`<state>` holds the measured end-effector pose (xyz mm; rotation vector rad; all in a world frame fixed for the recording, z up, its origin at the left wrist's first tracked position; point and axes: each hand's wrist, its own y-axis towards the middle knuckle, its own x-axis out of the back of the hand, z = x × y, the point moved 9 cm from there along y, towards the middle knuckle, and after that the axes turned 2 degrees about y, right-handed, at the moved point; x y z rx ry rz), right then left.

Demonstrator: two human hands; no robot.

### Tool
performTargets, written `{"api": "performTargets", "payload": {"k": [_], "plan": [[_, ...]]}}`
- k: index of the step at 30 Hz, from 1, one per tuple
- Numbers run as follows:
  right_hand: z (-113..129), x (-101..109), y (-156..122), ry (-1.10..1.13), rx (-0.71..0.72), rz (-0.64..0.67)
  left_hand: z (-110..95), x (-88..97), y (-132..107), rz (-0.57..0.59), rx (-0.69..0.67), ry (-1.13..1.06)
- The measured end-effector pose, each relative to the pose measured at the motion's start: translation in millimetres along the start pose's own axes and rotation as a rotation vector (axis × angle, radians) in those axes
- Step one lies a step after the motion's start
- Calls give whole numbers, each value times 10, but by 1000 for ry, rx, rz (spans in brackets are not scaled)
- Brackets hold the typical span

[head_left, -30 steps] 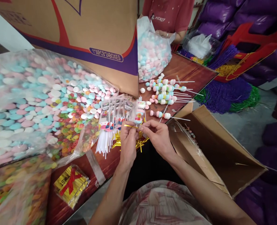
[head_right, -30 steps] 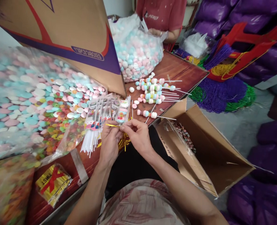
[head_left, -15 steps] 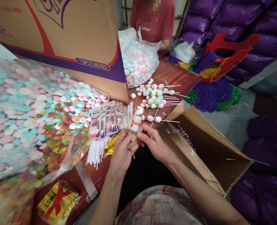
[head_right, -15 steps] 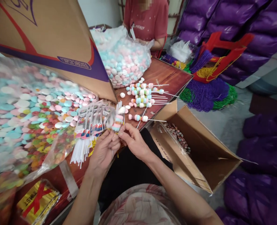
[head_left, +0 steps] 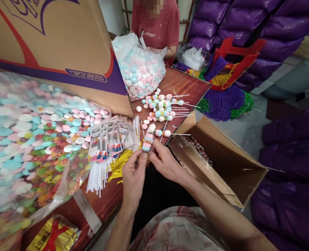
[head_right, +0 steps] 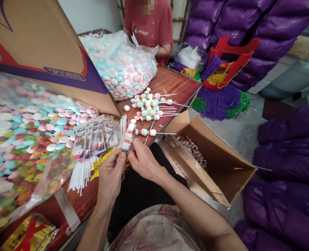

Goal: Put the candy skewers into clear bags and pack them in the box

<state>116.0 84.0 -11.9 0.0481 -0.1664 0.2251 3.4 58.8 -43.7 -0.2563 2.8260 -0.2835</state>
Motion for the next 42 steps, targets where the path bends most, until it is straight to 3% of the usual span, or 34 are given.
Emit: {"api": "performTargets", "payload": {"k": [2,4,6,8,11,13,17,23,25,28,30,33,35,38,42], "plan": [[-114,-68,5,231,-161,70,28,6,7,-1,25,-19],[-186,-143,-19,458,-287,123,100,-31,32,35,133,-142],[-198,-146,-43,528,-300,119,182,-87,51,66,287,-324],[-151,-40,-57,401,-180,43,234,-132,56,68,428,-475],[69,170,-122,18,163,-125,257,-177,48,50,572,-605],[207,194,-187,-203,366,-163,257,-203,37,41,622,-647],[301,170,-218,-468,518,-187,285,-282,-15,47,686,-676],[376,221,-186,-579,435,-297,216,-426,14,126,513,-544],[379,299,-188,-463,353,-325,157,-514,22,192,467,-495],[341,404,-194,-121,210,-260,-42,-593,40,280,316,-447],[338,470,-222,53,138,-216,-167,-574,35,286,190,-347],[346,638,-318,119,67,-275,-191,-554,-18,266,82,-69],[360,738,-407,63,59,-338,-115,-582,-56,257,75,72],[360,798,-546,-56,76,-372,57,-700,-99,291,164,38],[24,751,-717,152,-103,-310,160,-889,-149,360,211,-79]]}}
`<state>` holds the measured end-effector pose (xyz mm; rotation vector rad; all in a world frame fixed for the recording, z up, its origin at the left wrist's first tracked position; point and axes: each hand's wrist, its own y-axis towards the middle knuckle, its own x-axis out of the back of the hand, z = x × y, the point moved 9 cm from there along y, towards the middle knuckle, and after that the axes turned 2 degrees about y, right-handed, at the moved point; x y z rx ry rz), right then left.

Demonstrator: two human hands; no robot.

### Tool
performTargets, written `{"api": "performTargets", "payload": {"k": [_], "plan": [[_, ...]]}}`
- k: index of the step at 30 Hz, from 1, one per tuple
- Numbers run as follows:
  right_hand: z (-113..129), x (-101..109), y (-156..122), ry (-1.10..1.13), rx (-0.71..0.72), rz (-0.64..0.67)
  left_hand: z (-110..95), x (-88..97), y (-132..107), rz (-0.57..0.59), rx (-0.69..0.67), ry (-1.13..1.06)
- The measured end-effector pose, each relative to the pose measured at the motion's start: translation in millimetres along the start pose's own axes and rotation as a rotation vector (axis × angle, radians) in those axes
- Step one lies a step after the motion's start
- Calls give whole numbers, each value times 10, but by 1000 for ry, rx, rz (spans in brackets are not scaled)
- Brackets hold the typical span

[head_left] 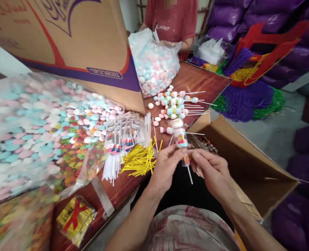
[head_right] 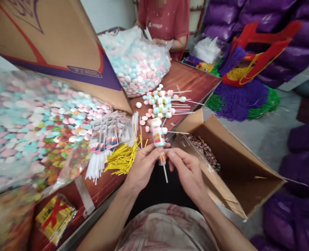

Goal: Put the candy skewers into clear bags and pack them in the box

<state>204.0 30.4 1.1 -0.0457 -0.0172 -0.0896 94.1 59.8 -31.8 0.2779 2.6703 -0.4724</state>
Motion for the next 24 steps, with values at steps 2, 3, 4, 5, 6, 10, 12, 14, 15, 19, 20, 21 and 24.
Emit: {"api": "performTargets", "payload": {"k": [2,3,4,5,6,10,12,14,15,19,20,21,24], "plan": [[-233,-26,-78,122,-131,54,-23,-45,13,-20,-76,123],[-346,-9,-111,178,-185,47,-64,-80,19,-15,-142,229],[-454,47,-132,237,-226,5,-120,-118,24,-1,-218,344],[-556,141,-141,298,-254,-64,-195,-132,28,6,-301,453],[-655,272,-140,366,-272,-153,-294,-95,31,-14,-384,544],[-971,908,-56,580,-297,-482,-899,700,-31,-386,-617,776],[-1048,1118,9,586,-315,-552,-1193,1310,-118,-643,-619,922],[-1046,1147,74,548,-311,-547,-1358,1874,-176,-840,-509,1066],[-1025,1089,102,527,-301,-524,-1378,2094,-169,-867,-442,1092],[-904,552,151,458,-246,-369,-1294,2514,-91,-875,-295,1089],[-872,406,145,437,-229,-331,-1273,2539,-77,-887,-279,1092],[-841,275,136,412,-209,-295,-1260,2552,-72,-907,-266,1100],[-772,-18,95,321,-163,-185,-1277,2566,-104,-976,-266,1132]]}}
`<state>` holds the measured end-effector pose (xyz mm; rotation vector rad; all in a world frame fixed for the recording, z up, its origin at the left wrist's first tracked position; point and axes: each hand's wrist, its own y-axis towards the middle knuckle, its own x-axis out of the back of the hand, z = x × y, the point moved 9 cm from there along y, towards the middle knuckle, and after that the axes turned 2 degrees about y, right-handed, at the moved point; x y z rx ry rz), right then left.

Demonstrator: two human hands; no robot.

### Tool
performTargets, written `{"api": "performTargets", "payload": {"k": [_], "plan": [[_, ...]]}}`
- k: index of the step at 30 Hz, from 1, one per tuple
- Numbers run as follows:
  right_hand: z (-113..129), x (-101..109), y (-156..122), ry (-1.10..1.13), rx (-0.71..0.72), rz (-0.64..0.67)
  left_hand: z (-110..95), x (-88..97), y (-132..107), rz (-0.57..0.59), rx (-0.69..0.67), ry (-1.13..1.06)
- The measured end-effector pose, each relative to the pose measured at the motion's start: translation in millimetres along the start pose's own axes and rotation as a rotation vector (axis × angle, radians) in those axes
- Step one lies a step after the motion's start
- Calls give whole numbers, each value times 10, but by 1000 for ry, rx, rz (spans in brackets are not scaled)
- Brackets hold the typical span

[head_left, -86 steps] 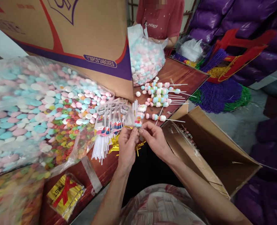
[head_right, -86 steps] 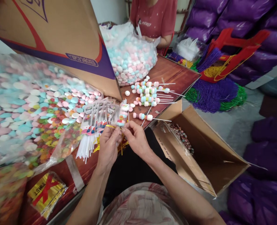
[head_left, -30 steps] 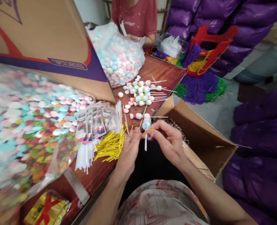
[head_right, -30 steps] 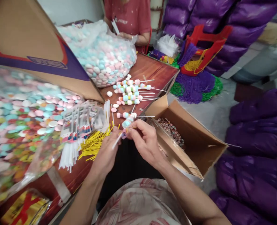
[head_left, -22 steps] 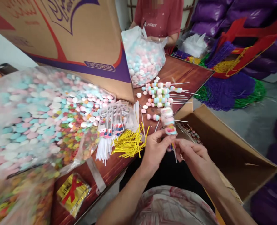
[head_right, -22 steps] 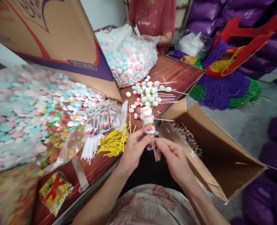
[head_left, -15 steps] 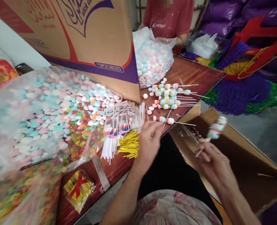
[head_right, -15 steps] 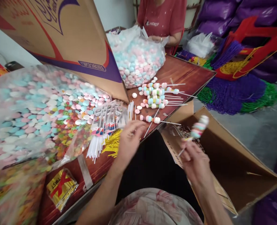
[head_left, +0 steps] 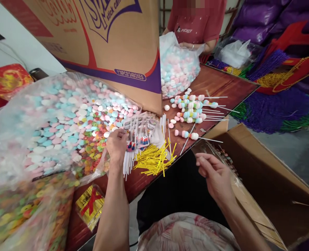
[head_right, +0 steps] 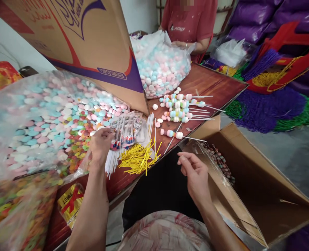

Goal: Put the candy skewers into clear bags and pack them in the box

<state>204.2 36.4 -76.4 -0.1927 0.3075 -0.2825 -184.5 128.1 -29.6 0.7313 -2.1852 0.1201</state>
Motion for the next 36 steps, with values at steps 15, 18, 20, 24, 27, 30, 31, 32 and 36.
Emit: {"api": "performTargets", "payload": {"k": [15,18,20,24,27,30,31,32,36], "plan": [[35,-586,-251,-285,54,270,-72,192,-10,-126,31,-7],[34,-663,-274,-287,67,329,-84,212,-25,-137,50,-73],[25,-700,-282,-286,70,358,-44,230,-24,-133,108,-190],[26,-795,-287,-303,82,398,-12,198,-93,-26,293,-605],[67,-938,-256,-277,70,408,-297,72,-277,156,334,-974],[168,-1113,-164,-197,78,370,-681,-164,-628,320,404,-1210],[204,-1161,-121,-158,84,348,-809,-270,-765,372,430,-1272],[233,-1191,-74,-116,88,320,-930,-384,-903,428,451,-1317],[295,-1092,118,-13,115,166,-1156,-712,-1268,488,479,-1381]]}}
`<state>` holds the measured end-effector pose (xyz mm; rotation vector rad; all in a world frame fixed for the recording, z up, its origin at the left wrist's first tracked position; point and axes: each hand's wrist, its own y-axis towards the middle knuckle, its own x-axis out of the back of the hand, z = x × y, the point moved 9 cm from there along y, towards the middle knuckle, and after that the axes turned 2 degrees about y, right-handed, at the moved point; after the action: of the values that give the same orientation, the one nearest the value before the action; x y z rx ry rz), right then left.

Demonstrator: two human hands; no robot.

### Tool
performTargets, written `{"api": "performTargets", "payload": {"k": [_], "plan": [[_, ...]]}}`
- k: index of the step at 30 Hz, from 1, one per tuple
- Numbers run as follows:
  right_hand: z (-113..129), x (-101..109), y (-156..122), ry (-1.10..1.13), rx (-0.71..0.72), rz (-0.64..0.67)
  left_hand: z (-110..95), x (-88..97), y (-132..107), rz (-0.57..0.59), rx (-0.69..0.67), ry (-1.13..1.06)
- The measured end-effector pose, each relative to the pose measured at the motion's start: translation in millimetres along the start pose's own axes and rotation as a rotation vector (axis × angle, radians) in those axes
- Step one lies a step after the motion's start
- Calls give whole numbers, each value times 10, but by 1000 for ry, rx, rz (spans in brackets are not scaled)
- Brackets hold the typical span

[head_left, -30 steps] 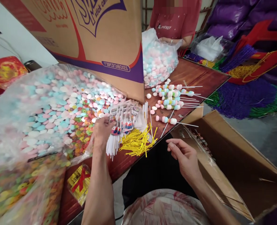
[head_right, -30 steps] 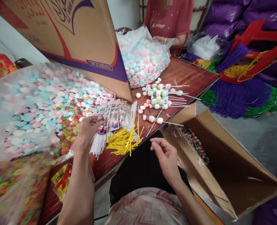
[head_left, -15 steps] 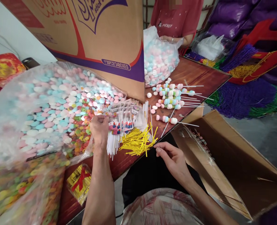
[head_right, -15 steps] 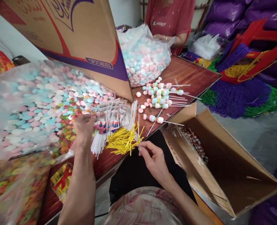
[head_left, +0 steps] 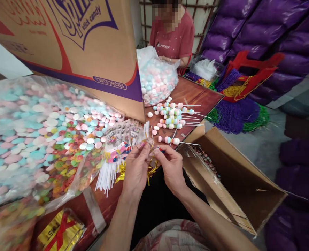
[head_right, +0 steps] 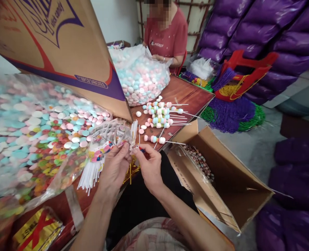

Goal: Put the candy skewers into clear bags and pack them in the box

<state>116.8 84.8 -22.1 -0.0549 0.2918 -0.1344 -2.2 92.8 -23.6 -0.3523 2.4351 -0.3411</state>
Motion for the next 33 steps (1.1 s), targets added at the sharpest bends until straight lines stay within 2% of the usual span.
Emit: {"api": "performTargets", "payload": {"k": [3,6,9,13,18,22,29,33], "plan": [[5,164,67,-13,22,-25,184,-3,-13,10,72,0],[-18,222,82,-41,4,50,246,-12,-23,73,124,54],[-52,209,58,-59,-18,94,211,20,-26,44,59,123],[-98,210,38,-96,-20,59,165,73,-40,-51,-54,128],[-119,249,92,-124,-29,82,180,9,-36,45,-11,170],[-60,242,103,-81,-32,124,143,77,-2,-44,-35,166],[-27,343,103,-51,-1,-29,206,45,-4,-75,-135,266],[-43,403,143,-69,-1,-66,202,6,-40,-69,-111,191]]}}
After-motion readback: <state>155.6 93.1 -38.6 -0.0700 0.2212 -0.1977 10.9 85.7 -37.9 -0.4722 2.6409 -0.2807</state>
